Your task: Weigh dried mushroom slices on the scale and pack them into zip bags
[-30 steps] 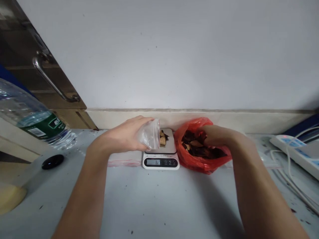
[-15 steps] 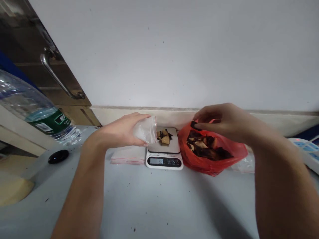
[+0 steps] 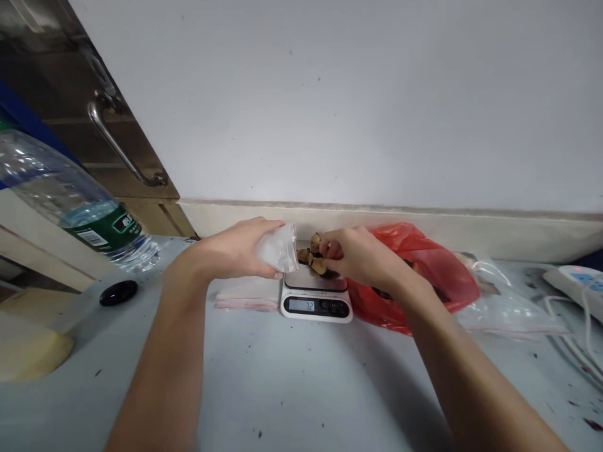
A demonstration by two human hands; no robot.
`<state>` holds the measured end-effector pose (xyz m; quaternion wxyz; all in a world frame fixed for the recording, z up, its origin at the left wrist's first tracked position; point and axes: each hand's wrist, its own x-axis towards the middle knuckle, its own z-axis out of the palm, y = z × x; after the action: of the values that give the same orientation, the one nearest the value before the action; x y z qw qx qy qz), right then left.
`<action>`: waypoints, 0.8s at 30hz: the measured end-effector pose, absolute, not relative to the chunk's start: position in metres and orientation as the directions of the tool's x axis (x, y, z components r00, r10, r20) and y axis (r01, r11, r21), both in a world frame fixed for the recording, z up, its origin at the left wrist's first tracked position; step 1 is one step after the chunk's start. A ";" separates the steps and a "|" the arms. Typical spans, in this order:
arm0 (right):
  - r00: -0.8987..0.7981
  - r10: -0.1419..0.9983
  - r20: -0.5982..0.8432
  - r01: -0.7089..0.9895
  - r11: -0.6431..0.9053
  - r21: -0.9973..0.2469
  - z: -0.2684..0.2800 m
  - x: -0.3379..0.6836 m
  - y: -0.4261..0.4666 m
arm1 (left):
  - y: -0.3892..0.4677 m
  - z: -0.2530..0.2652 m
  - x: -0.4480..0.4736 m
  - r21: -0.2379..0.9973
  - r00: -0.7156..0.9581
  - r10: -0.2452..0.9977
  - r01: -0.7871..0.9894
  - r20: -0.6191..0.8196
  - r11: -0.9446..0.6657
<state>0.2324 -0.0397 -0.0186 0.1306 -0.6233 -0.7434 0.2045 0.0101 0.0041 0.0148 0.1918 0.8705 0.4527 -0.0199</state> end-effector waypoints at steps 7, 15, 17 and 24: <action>-0.075 0.995 0.065 0.868 0.097 -0.486 -0.010 0.244 -0.042 | 0.004 0.015 0.010 0.261 0.550 0.797 0.830 -0.249 -0.492; -0.034 0.986 0.162 0.860 0.112 -0.497 -0.005 0.256 -0.039 | 0.005 0.012 0.007 0.252 0.539 0.800 0.839 -0.263 -0.482; -0.047 0.989 0.140 0.838 0.115 -0.534 -0.007 0.257 -0.038 | 0.005 0.012 0.007 0.243 0.527 0.807 0.847 -0.268 -0.473; -0.038 0.999 0.005 0.797 0.033 -0.604 -0.013 0.244 -0.032 | 0.005 0.013 0.006 0.236 0.515 0.810 0.855 -0.281 -0.462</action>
<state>0.2442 -0.0324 -0.0127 0.2224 -0.6569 -0.6835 0.2279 0.0057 0.0046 0.0133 0.1751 0.8524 0.4884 -0.0644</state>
